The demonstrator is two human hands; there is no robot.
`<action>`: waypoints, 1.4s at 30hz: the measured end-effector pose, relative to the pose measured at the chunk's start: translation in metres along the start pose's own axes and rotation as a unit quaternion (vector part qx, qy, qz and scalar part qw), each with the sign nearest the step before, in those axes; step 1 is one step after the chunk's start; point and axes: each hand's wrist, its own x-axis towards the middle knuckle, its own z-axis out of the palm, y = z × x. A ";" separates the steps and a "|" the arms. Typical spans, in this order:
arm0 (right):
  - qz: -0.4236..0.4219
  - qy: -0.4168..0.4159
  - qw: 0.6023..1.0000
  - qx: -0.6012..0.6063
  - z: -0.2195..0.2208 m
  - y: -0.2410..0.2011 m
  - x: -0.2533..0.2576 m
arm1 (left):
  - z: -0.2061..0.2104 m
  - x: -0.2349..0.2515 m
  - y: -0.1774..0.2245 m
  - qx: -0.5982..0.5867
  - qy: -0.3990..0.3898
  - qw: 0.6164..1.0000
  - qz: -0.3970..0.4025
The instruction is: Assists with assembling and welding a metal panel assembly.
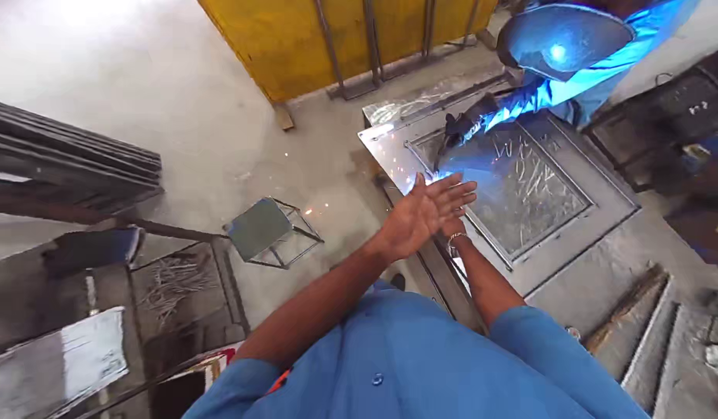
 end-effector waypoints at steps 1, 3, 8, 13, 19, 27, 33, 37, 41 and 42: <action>0.003 0.018 1.000 -0.005 0.015 0.018 0.048 | -0.001 0.001 0.002 -0.004 0.003 1.000 0.006; -0.019 0.112 0.993 -0.023 0.055 0.056 0.136 | -0.002 0.004 0.006 -0.011 -0.002 1.000 0.010; -0.018 0.094 0.994 -0.044 0.061 0.067 0.167 | 0.007 0.012 0.006 -0.045 -0.025 0.998 -0.028; -0.017 0.055 0.998 -0.010 0.034 0.039 0.084 | 0.012 0.013 -0.003 -0.050 -0.061 0.995 -0.059; -0.016 0.071 0.997 -0.037 0.051 0.056 0.136 | 0.012 0.012 0.005 -0.050 -0.060 0.996 -0.050; -0.102 0.311 0.944 -0.042 0.101 0.090 0.196 | 0.013 0.008 0.006 -0.057 -0.072 0.995 -0.050; -0.072 0.302 0.950 -0.025 0.092 0.072 0.149 | 0.011 0.005 0.001 -0.063 -0.068 0.994 -0.055; -0.060 0.214 0.974 -0.035 0.078 0.070 0.149 | 0.010 0.004 0.002 -0.065 -0.066 0.994 -0.056; -0.012 0.080 0.997 -0.013 0.046 0.041 0.097 | 0.008 0.003 0.002 -0.067 -0.067 0.994 -0.048; -0.007 0.084 0.996 -0.001 0.045 0.039 0.095 | 0.008 0.003 0.002 -0.067 -0.064 0.995 -0.048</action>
